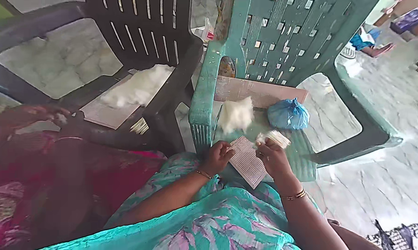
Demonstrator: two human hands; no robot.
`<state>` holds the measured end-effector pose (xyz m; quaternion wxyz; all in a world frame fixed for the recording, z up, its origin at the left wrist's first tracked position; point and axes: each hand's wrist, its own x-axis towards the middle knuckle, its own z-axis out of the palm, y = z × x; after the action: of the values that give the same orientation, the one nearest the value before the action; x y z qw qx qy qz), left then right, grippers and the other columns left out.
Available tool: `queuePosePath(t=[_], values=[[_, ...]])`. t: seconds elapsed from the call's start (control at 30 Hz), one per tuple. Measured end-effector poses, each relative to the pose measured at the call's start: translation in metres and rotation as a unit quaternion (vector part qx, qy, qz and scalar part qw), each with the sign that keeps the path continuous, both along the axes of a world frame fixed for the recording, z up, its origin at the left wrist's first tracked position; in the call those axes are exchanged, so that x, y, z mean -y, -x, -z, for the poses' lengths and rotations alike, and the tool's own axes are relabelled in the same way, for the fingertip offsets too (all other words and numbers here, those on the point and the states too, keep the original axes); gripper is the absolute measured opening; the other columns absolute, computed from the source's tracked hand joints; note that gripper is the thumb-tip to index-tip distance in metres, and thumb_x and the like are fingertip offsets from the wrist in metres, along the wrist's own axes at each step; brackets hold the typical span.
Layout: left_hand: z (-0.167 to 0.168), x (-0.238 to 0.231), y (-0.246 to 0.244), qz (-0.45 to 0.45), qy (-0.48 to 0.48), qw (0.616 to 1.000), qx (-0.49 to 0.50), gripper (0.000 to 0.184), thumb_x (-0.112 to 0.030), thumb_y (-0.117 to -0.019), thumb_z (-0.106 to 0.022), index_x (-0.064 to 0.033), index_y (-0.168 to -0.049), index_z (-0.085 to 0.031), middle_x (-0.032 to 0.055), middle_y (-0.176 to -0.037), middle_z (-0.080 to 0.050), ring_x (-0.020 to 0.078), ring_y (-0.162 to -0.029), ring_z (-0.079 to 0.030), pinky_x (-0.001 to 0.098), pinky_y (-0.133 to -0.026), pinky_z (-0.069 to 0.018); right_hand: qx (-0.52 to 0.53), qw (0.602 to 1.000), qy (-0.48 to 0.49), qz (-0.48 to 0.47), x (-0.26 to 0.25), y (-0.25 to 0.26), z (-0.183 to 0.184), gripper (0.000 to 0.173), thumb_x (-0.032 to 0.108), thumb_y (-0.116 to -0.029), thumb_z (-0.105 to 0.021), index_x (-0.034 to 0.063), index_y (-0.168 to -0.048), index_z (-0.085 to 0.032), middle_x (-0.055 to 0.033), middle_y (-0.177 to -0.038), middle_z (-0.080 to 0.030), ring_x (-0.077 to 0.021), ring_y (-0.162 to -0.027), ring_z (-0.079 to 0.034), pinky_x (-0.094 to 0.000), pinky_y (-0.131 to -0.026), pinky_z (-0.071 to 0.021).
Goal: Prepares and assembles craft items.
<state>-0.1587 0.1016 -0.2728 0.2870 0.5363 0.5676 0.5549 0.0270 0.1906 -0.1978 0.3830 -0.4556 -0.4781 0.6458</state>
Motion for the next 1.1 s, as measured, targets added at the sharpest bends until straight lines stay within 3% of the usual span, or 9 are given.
queuePosePath(t=[0.07, 0.17, 0.23, 0.33, 0.43, 0.7, 0.9, 1.0, 1.1], values=[[-0.003, 0.003, 0.0, 0.023, 0.0, 0.999, 0.033, 0.037, -0.022, -0.0949, -0.069, 0.009, -0.113, -0.063, 0.0086, -0.094, -0.067, 0.002, -0.078, -0.059, 0.0191, -0.074, -0.0512, 0.024, 0.999, 0.002, -0.038, 0.018, 0.001, 0.006, 0.008, -0.002, -0.0986, -0.056, 0.0018, -0.105, -0.059, -0.0027, -0.08, -0.068, -0.0084, -0.067, -0.064, -0.0234, -0.063, -0.0537], [-0.003, 0.006, 0.0, 0.069, 0.008, 0.997, 0.044, 0.038, -0.024, -0.0921, -0.071, 0.0078, -0.111, -0.064, -0.0003, -0.088, -0.063, -0.0054, -0.067, -0.05, 0.0129, -0.064, -0.0456, 0.077, 0.994, -0.011, -0.079, 0.04, 0.005, 0.01, 0.016, 0.0, -0.0968, -0.061, -0.0002, -0.112, -0.056, -0.0015, -0.079, -0.069, -0.0068, -0.07, -0.066, -0.0229, -0.066, -0.054], [-0.006, 0.007, 0.002, 0.096, 0.032, 0.992, 0.071, 0.037, -0.022, -0.0919, -0.07, 0.0077, -0.114, -0.063, -0.0018, -0.089, -0.061, -0.0045, -0.068, -0.052, 0.015, -0.067, -0.0487, 0.127, 0.985, -0.039, -0.113, 0.048, 0.006, 0.013, 0.022, 0.003, -0.0949, -0.066, -0.0011, -0.115, -0.057, -0.0017, -0.082, -0.07, -0.0055, -0.072, -0.066, -0.0231, -0.069, -0.0547], [-0.006, 0.008, 0.004, 0.13, 0.043, 0.987, 0.09, 0.039, -0.023, -0.0916, -0.07, 0.007, -0.115, -0.063, 0.0, -0.096, -0.062, -0.003, -0.072, -0.055, 0.016, -0.069, -0.0507, 0.218, 0.956, -0.088, -0.173, 0.048, 0.006, 0.017, 0.032, 0.012, -0.092, -0.073, 0.0005, -0.119, -0.061, -0.0047, -0.088, -0.071, -0.0087, -0.077, -0.067, -0.0295, -0.075, -0.0564], [-0.009, 0.007, 0.003, 0.129, 0.056, 0.986, 0.085, 0.023, -0.013, -0.094, -0.068, 0.0049, -0.108, -0.068, 0.0029, -0.096, -0.067, 0.0001, -0.077, -0.061, 0.0193, -0.073, -0.0539, 0.253, 0.941, -0.101, -0.203, 0.043, 0.008, 0.014, 0.03, 0.014, -0.0922, -0.074, 0.0017, -0.118, -0.062, -0.0054, -0.092, -0.072, -0.0098, -0.08, -0.067, -0.0311, -0.078, -0.0559], [-0.012, 0.0, 0.002, 0.073, 0.083, 0.985, 0.13, 0.012, -0.008, -0.0977, -0.063, 0.0018, -0.102, -0.066, -0.0004, -0.085, -0.065, 0.0014, -0.072, -0.061, 0.0211, -0.071, -0.0541, 0.121, 0.989, -0.066, -0.063, 0.028, 0.01, 0.02, 0.018, 0.0, -0.0962, -0.065, -0.0002, -0.114, -0.063, -0.0067, -0.094, -0.069, -0.0103, -0.078, -0.067, -0.0272, -0.072, -0.0571], [-0.013, -0.002, 0.002, 0.059, 0.096, 0.978, 0.177, 0.008, -0.009, -0.0995, -0.062, -0.0017, -0.101, -0.065, -0.0041, -0.077, -0.061, -0.0012, -0.058, -0.05, 0.0159, -0.056, -0.0434, -0.046, 0.996, 0.0, 0.07, 0.018, 0.008, 0.024, 0.017, -0.007, -0.0959, -0.06, 0.0055, -0.107, -0.061, -0.0004, -0.089, -0.068, -0.0086, -0.071, -0.066, -0.0266, -0.069, -0.0594], [-0.016, -0.003, 0.002, 0.049, 0.12, 0.978, 0.163, 0.01, -0.012, -0.1003, -0.062, -0.0022, -0.101, -0.064, -0.0036, -0.075, -0.058, -0.0008, -0.056, -0.047, 0.0157, -0.054, -0.0413, -0.213, 0.977, 0.028, 0.017, 0.018, 0.0, 0.021, 0.031, -0.01, -0.0963, -0.047, 0.0138, -0.104, -0.065, -0.0008, -0.089, -0.071, -0.0092, -0.074, -0.068, -0.0266, -0.072, -0.0596], [-0.015, -0.004, 0.001, 0.039, 0.143, 0.978, 0.146, 0.012, -0.013, -0.1013, -0.062, -0.0016, -0.103, -0.064, -0.0027, -0.075, -0.057, -0.0006, -0.056, -0.046, 0.0164, -0.054, -0.0414, -0.21, 0.975, -0.006, -0.069, 0.023, 0.001, 0.02, 0.03, -0.008, -0.0892, -0.059, 0.016, -0.102, -0.071, -0.0011, -0.089, -0.074, -0.0087, -0.075, -0.069, -0.0266, -0.073, -0.0602]])
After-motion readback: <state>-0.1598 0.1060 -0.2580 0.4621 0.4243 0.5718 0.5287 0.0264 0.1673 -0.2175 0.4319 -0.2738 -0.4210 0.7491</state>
